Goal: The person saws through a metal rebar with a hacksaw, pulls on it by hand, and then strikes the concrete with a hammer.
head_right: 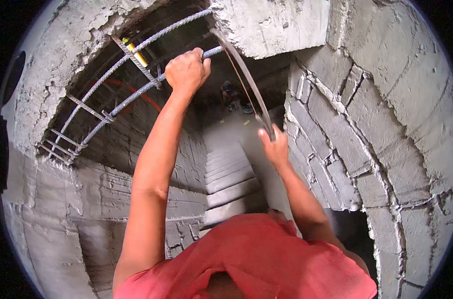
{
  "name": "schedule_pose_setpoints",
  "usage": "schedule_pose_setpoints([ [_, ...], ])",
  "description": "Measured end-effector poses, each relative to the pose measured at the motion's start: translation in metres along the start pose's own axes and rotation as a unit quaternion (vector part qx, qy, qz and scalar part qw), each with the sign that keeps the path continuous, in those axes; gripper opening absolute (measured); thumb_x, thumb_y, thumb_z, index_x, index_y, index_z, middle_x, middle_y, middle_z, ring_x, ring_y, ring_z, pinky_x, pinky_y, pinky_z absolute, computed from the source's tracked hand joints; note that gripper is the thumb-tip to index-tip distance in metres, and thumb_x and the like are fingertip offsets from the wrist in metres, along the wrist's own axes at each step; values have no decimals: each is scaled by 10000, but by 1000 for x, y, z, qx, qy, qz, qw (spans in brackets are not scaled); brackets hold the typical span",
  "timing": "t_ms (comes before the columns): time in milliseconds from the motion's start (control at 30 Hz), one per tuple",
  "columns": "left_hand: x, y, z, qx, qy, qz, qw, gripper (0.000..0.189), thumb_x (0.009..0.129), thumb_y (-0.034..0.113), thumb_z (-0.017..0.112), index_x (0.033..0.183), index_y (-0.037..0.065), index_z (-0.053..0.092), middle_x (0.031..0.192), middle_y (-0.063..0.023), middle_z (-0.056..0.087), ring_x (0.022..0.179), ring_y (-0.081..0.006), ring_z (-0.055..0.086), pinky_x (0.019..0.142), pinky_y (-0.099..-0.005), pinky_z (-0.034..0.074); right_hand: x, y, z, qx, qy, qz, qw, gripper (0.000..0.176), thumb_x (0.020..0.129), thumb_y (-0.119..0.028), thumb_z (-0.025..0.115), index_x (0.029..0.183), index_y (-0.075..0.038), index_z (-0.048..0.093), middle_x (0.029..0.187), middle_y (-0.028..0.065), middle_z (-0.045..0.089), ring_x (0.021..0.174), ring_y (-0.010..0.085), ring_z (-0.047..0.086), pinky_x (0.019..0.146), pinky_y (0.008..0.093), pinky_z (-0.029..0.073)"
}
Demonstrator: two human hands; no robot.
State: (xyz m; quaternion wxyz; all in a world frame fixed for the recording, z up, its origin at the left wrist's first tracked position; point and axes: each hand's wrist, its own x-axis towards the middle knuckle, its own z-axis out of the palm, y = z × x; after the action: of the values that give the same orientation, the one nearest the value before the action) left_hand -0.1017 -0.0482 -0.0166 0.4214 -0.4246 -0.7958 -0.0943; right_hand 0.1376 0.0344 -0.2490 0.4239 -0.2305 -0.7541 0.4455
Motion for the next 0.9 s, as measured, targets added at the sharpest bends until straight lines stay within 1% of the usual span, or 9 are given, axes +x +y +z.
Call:
schedule_pose_setpoints([
  [33,3,-1,-1,-3,-3,6,1000,278,813,401,733,807,130,671,768,-103,722,683,-312,718,603,-455,559,-15,10,-3,-29,19,-39,999,399,966,-394,679,879,-11,610,642,125,595,580,256,578,591,421,459],
  [100,8,-1,0,4,3,5,1000,281,812,398,735,808,126,666,764,-100,717,681,-314,713,604,-458,556,-57,19,-27,-27,-13,5,1000,399,967,-374,674,845,-1,599,650,177,596,578,322,597,586,447,461],
  [233,3,1,3,18,0,2,1000,291,807,395,734,799,117,650,749,-95,702,674,-323,702,602,-467,542,-150,52,-81,-38,-62,82,994,380,958,-344,694,807,-10,595,614,153,557,567,296,587,565,435,451],
  [300,4,1,3,24,2,12,1000,296,805,400,730,789,116,645,742,-95,698,671,-325,698,597,-471,536,-191,64,-100,-28,-86,175,980,346,950,-281,695,790,-7,557,593,97,482,550,169,458,534,386,402],
  [333,4,2,2,27,8,5,1000,303,806,407,723,773,118,639,739,-94,696,668,-327,696,590,-474,532,-204,65,-106,-17,-86,182,979,346,950,-281,695,790,-7,557,593,97,482,550,169,458,534,386,402],
  [433,6,4,6,44,27,4,999,330,812,435,707,731,125,626,729,-91,692,656,-329,692,573,-484,522,-241,80,-121,-73,-127,284,947,318,942,-276,690,836,7,592,616,142,547,559,239,545,557,426,433],
  [533,6,7,5,71,25,12,997,325,785,432,738,733,132,624,690,-88,676,629,-315,691,569,-474,528,-280,129,-122,-147,-156,299,930,310,906,-279,689,860,24,644,748,247,658,768,449,678,682,503,501],
  [700,5,9,6,108,19,1,994,326,787,444,746,740,141,634,692,-92,679,635,-325,688,567,-474,525,-318,175,-128,-192,-216,398,871,341,882,-301,696,897,40,680,873,285,682,871,482,674,773,546,520],
  [900,5,7,10,141,-1,-22,990,290,785,437,745,772,163,652,700,-106,683,670,-350,693,591,-489,532,-346,229,-135,-248,-288,343,859,311,861,-226,667,927,78,649,905,334,672,904,521,662,815,581,526],
])
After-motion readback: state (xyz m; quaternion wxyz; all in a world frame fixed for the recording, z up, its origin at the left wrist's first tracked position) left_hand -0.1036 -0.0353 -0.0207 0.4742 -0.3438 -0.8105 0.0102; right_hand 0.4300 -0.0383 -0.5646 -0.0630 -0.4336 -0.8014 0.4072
